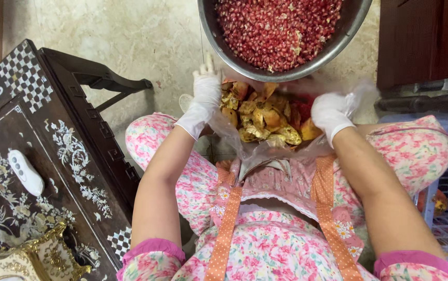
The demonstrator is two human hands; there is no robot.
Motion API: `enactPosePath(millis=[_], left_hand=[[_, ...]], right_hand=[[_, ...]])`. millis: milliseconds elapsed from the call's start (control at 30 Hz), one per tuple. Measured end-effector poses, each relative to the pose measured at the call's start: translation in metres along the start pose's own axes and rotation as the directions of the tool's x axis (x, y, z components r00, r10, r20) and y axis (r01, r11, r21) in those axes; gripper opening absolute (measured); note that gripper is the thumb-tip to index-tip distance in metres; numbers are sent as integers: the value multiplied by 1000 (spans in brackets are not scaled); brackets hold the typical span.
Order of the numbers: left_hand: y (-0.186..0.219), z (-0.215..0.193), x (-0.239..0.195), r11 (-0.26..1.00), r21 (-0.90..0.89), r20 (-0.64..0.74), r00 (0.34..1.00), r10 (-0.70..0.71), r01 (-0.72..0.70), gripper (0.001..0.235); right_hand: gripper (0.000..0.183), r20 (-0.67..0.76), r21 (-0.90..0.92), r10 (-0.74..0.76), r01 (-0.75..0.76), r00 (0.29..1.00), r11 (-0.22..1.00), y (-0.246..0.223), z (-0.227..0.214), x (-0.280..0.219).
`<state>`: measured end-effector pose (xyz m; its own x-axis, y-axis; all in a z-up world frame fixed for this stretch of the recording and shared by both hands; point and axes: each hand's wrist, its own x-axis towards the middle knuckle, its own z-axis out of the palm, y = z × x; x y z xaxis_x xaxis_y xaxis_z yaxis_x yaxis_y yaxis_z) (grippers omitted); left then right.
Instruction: The person sits on the floor and uses a knife to cut and separate pomegranate seeds into a large metal bowl. Pomegranate peels are discarded into a plastic bag on the lap. The person handles multiple pomegranates one at a time.
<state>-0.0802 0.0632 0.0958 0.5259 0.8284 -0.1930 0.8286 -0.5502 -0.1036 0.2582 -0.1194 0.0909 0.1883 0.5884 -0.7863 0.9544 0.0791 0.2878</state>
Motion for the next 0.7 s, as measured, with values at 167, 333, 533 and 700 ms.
enactPosePath(millis=[167, 333, 533, 700], left_hand=[[-5, -34, 4, 977, -149, 205, 972, -118, 150, 51], [35, -77, -24, 952, 304, 87, 996, -12, -16, 37], [149, -42, -33, 879, -474, -16, 999, 41, -43, 63], [169, 1, -13, 907, -421, 32, 999, 22, -6, 69]], right_hand=[[33, -482, -5, 258, -297, 837, 955, 18, -9, 0], [22, -315, 282, 190, -99, 930, 954, 20, 6, 18], [21, -313, 261, 176, -94, 933, 961, 17, 19, 36], [20, -306, 267, 204, -122, 930, 956, 24, 2, 37]])
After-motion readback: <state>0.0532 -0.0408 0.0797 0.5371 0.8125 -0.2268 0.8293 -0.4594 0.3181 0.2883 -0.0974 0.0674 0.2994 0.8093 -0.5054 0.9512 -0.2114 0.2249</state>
